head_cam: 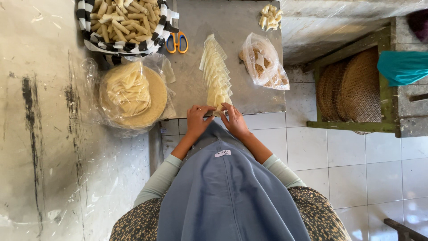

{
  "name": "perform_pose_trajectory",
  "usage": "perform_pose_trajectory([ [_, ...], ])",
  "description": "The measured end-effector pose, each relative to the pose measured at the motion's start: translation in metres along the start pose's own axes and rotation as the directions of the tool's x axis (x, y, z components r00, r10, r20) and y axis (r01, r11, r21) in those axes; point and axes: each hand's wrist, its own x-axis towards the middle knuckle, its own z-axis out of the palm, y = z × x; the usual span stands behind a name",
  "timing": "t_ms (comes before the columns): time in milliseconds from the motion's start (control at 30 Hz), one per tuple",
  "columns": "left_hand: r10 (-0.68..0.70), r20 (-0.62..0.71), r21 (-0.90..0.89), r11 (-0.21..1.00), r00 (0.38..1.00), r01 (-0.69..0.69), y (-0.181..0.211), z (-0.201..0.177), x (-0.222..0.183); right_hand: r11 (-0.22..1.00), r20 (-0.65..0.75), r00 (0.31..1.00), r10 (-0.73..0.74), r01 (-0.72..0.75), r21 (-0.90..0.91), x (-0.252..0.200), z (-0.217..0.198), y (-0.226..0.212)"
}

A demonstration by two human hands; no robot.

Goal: The person prepares multiple pastry items by placing a piece of filling onto a triangular sheet of dough and then rolling the dough into a cylinder around the filling.

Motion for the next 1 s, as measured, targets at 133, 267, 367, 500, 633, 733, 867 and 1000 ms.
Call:
perform_pose_trajectory([
  [133,0.067,-0.043,-0.027,0.997,0.997,-0.068,-0.003,0.003,0.003,0.999,0.12,0.992,-0.021,0.027,-0.046,0.003,-0.006,-0.003],
  [267,0.057,-0.069,-0.008,0.998,0.996,-0.058,-0.004,0.009,0.01,0.995,0.173,0.985,-0.019,0.035,-0.093,0.005,-0.007,-0.006],
  [367,-0.011,-0.054,-0.016,1.0,0.998,0.01,-0.003,0.012,0.015,0.989,0.147,0.988,-0.047,0.067,-0.131,0.005,-0.005,-0.005],
  [500,-0.013,-0.012,-0.046,0.999,1.0,0.013,-0.001,0.006,0.019,0.983,0.128,0.991,-0.039,0.061,-0.171,0.011,-0.001,0.003],
  [633,0.014,0.029,-0.138,0.99,0.999,-0.01,-0.006,0.0,0.022,0.988,0.134,0.991,-0.007,0.028,-0.152,0.021,0.001,0.008],
  [733,-0.007,0.048,-0.102,0.995,0.999,0.012,-0.012,0.007,0.024,0.988,0.101,0.984,0.15,-0.144,-0.058,0.027,0.002,0.01],
  [867,-0.05,-0.017,-0.039,0.998,0.999,0.049,-0.016,0.02,0.024,0.972,0.035,0.976,0.213,-0.215,0.092,0.034,0.004,0.016],
  [1000,-0.016,-0.04,0.012,1.0,0.999,0.017,-0.014,0.019,0.024,0.951,0.043,0.964,0.261,-0.265,0.158,0.031,0.006,0.026],
])
